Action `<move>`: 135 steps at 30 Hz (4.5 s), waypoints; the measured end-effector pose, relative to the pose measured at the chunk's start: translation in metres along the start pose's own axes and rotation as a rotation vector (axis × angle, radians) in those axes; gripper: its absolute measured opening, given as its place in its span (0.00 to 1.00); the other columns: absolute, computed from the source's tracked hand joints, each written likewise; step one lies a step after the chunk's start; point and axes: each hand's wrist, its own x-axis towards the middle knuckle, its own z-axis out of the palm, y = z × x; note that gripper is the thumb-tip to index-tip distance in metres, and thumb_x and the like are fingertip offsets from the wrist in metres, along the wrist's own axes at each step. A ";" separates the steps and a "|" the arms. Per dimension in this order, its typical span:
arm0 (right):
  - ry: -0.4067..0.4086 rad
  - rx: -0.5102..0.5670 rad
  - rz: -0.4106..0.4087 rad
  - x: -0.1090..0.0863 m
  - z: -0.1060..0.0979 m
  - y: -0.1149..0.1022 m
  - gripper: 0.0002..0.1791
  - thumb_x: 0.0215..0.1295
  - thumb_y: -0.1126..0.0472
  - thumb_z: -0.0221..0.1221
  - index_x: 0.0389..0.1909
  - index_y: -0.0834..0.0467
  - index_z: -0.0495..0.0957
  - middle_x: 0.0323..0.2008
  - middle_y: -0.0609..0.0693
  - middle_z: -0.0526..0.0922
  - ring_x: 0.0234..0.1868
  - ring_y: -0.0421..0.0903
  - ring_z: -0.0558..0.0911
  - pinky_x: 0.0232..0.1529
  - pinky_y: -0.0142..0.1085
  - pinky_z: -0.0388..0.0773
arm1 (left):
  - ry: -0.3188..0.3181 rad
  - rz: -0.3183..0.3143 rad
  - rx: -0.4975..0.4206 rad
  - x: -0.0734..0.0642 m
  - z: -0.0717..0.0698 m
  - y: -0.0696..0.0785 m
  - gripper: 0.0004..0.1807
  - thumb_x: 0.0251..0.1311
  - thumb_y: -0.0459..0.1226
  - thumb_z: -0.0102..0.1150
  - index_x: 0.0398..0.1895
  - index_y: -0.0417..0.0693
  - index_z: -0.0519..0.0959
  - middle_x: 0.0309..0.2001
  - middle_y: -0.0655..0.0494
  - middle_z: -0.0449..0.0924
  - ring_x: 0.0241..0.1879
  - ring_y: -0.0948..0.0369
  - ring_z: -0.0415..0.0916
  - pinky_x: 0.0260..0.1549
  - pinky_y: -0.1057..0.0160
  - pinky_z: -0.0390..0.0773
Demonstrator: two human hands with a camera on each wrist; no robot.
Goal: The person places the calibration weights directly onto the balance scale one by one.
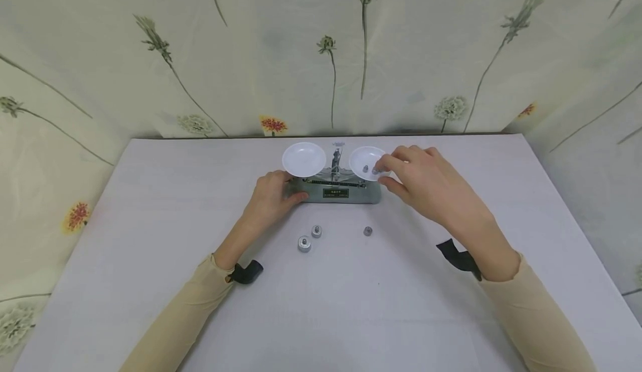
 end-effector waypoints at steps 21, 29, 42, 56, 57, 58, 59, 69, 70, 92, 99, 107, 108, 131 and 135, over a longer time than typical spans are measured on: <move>-0.087 0.020 -0.163 -0.011 0.002 -0.016 0.12 0.70 0.59 0.72 0.51 0.50 0.86 0.43 0.46 0.87 0.44 0.47 0.85 0.58 0.51 0.80 | -0.019 -0.017 -0.004 0.000 0.000 0.001 0.29 0.63 0.42 0.78 0.62 0.36 0.83 0.58 0.39 0.89 0.62 0.43 0.85 0.66 0.43 0.82; -0.149 0.021 -0.152 -0.012 0.003 -0.020 0.12 0.70 0.57 0.72 0.51 0.50 0.85 0.44 0.45 0.88 0.41 0.46 0.84 0.58 0.50 0.81 | -0.017 -0.019 -0.002 0.001 0.001 -0.001 0.28 0.63 0.42 0.78 0.62 0.36 0.83 0.58 0.39 0.89 0.61 0.43 0.85 0.65 0.43 0.82; -0.169 0.020 -0.157 -0.012 0.005 -0.022 0.13 0.69 0.57 0.73 0.51 0.50 0.85 0.44 0.46 0.89 0.42 0.45 0.84 0.58 0.51 0.82 | -0.013 -0.006 -0.004 0.001 0.000 -0.001 0.28 0.62 0.42 0.78 0.62 0.37 0.84 0.57 0.40 0.90 0.61 0.43 0.85 0.64 0.43 0.82; -0.236 0.063 -0.126 -0.012 0.012 -0.024 0.15 0.68 0.57 0.74 0.53 0.48 0.86 0.46 0.45 0.90 0.38 0.41 0.84 0.54 0.49 0.83 | -0.009 -0.008 -0.012 0.001 0.001 -0.001 0.28 0.63 0.42 0.78 0.61 0.36 0.84 0.56 0.39 0.90 0.60 0.43 0.85 0.64 0.43 0.83; -0.241 0.063 -0.126 -0.012 0.013 -0.024 0.14 0.68 0.58 0.74 0.53 0.48 0.86 0.46 0.46 0.90 0.37 0.40 0.83 0.54 0.49 0.83 | -0.008 -0.009 -0.013 0.001 0.001 -0.001 0.28 0.63 0.42 0.78 0.61 0.36 0.84 0.57 0.39 0.90 0.60 0.43 0.85 0.64 0.43 0.83; -0.245 0.064 -0.127 -0.012 0.013 -0.024 0.14 0.68 0.58 0.74 0.53 0.48 0.86 0.46 0.46 0.90 0.37 0.40 0.83 0.54 0.49 0.83 | -0.009 -0.010 -0.015 0.001 0.000 0.000 0.28 0.62 0.42 0.78 0.61 0.36 0.84 0.57 0.39 0.90 0.60 0.43 0.85 0.64 0.43 0.83; -0.247 0.063 -0.128 -0.012 0.013 -0.024 0.14 0.68 0.58 0.74 0.53 0.49 0.86 0.46 0.46 0.89 0.36 0.40 0.83 0.53 0.49 0.83 | -0.008 -0.010 -0.017 0.001 0.000 0.000 0.28 0.62 0.42 0.78 0.62 0.36 0.84 0.57 0.39 0.90 0.60 0.43 0.85 0.64 0.43 0.83; -0.263 0.060 -0.128 -0.014 0.018 -0.022 0.16 0.67 0.59 0.75 0.53 0.50 0.86 0.44 0.45 0.89 0.38 0.41 0.84 0.52 0.49 0.83 | -0.007 -0.008 -0.023 0.001 0.000 0.000 0.28 0.62 0.42 0.78 0.61 0.36 0.84 0.56 0.38 0.90 0.60 0.43 0.86 0.64 0.43 0.83; -0.268 0.061 -0.129 -0.015 0.019 -0.022 0.16 0.66 0.60 0.75 0.53 0.50 0.86 0.44 0.45 0.89 0.38 0.41 0.84 0.52 0.49 0.83 | -0.008 -0.008 -0.022 0.001 0.000 -0.001 0.28 0.62 0.42 0.78 0.61 0.36 0.84 0.56 0.38 0.90 0.60 0.43 0.86 0.63 0.43 0.83; -0.366 0.071 -0.138 -0.017 0.042 -0.028 0.16 0.66 0.62 0.74 0.53 0.50 0.85 0.43 0.45 0.89 0.41 0.43 0.87 0.48 0.47 0.82 | -0.021 -0.014 -0.029 0.000 0.001 -0.003 0.28 0.63 0.42 0.78 0.61 0.36 0.83 0.57 0.39 0.89 0.60 0.43 0.85 0.64 0.43 0.83; -0.372 0.057 -0.132 -0.016 0.044 -0.029 0.15 0.66 0.62 0.73 0.52 0.50 0.85 0.43 0.45 0.89 0.40 0.43 0.87 0.47 0.47 0.81 | -0.019 -0.012 -0.025 0.001 0.000 -0.003 0.28 0.63 0.42 0.78 0.61 0.35 0.83 0.56 0.38 0.90 0.60 0.43 0.85 0.63 0.43 0.83; -0.378 0.046 -0.132 -0.016 0.046 -0.030 0.15 0.66 0.62 0.74 0.52 0.50 0.85 0.42 0.46 0.89 0.40 0.44 0.86 0.46 0.47 0.81 | -0.024 -0.016 -0.032 0.001 -0.001 -0.002 0.28 0.63 0.42 0.78 0.61 0.35 0.83 0.57 0.38 0.89 0.61 0.43 0.85 0.64 0.43 0.82; -0.378 0.044 -0.132 -0.016 0.046 -0.030 0.15 0.66 0.62 0.74 0.52 0.50 0.85 0.42 0.45 0.89 0.40 0.44 0.86 0.46 0.47 0.81 | -0.023 -0.015 -0.032 0.001 -0.001 -0.002 0.28 0.63 0.42 0.78 0.61 0.35 0.83 0.57 0.38 0.89 0.61 0.43 0.85 0.65 0.43 0.82; -0.373 -0.014 -0.152 -0.016 0.057 -0.030 0.09 0.65 0.61 0.74 0.44 0.50 0.87 0.37 0.47 0.87 0.34 0.43 0.84 0.40 0.45 0.81 | -0.024 -0.015 -0.014 0.001 -0.001 -0.002 0.28 0.63 0.42 0.78 0.62 0.36 0.83 0.58 0.39 0.89 0.61 0.43 0.85 0.65 0.43 0.82; -0.371 -0.021 -0.152 -0.015 0.059 -0.029 0.09 0.64 0.61 0.75 0.43 0.50 0.87 0.37 0.48 0.88 0.35 0.44 0.84 0.41 0.46 0.82 | -0.023 -0.016 -0.019 0.001 0.000 -0.003 0.29 0.63 0.42 0.78 0.62 0.36 0.83 0.58 0.38 0.89 0.62 0.43 0.85 0.65 0.43 0.82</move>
